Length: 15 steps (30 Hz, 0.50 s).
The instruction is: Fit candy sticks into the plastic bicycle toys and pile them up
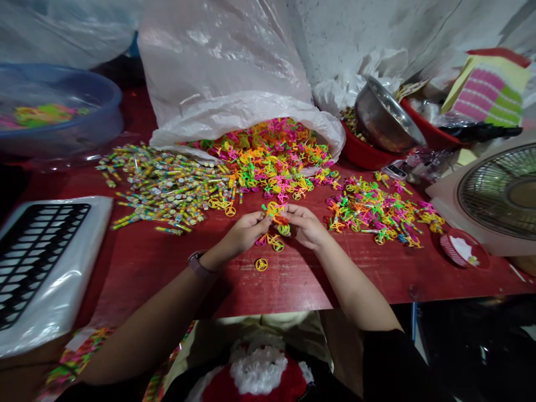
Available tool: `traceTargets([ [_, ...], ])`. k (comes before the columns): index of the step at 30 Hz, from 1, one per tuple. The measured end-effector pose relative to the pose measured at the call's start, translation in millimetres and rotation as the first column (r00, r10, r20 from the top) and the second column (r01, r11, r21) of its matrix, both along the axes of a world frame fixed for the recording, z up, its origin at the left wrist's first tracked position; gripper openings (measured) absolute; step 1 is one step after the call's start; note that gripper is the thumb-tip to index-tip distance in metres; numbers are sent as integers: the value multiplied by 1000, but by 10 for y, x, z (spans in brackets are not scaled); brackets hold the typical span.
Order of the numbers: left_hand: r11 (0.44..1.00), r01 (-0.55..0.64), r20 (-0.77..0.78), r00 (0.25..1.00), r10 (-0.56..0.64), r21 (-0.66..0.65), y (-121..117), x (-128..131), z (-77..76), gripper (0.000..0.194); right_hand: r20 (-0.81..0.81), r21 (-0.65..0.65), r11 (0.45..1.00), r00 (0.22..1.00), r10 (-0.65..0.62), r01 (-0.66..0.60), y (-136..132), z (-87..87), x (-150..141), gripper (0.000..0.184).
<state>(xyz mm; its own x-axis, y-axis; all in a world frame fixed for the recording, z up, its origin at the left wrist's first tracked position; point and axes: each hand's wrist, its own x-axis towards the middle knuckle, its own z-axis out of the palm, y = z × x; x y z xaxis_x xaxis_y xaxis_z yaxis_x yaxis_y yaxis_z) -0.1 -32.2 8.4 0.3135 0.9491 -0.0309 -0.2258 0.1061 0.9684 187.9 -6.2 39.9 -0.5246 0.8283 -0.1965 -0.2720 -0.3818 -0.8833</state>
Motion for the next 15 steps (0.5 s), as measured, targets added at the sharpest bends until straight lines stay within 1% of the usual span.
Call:
traceTargets([
  [1,1000,-10,-2,1000,10,1,-14,8,11,57,-5,0,1000,1000,-11,11,-5,9,-2,39],
  [3,999,14,21,1000,-13,-44,-31,23,35,62,-10,23,998,998,-64,64,-12,24,-13,38],
  [6,988,84,89,993,-73,-129,-27,42,69,71,5,104,971,976,-216,214,-12,20,-32,39],
  [8,978,123,128,986,-102,-170,-20,49,90,73,75,219,933,949,-307,285,-7,5,-33,40],
  [10,969,136,170,980,-101,-207,-21,52,115,69,146,361,875,907,-396,324,-3,-3,-20,40],
  [11,969,125,190,978,-84,-215,-26,52,130,65,156,409,848,889,-430,338,-4,0,-12,39],
  [12,970,111,205,976,-66,-216,-34,52,145,60,149,424,834,881,-449,353,-6,9,-3,39],
  [13,973,99,213,976,-54,-208,-42,51,159,55,133,407,838,884,-448,364,-11,22,4,38],
  [15,981,97,201,978,-61,-169,-59,51,175,48,98,301,892,920,-380,336,-26,55,6,36],
])
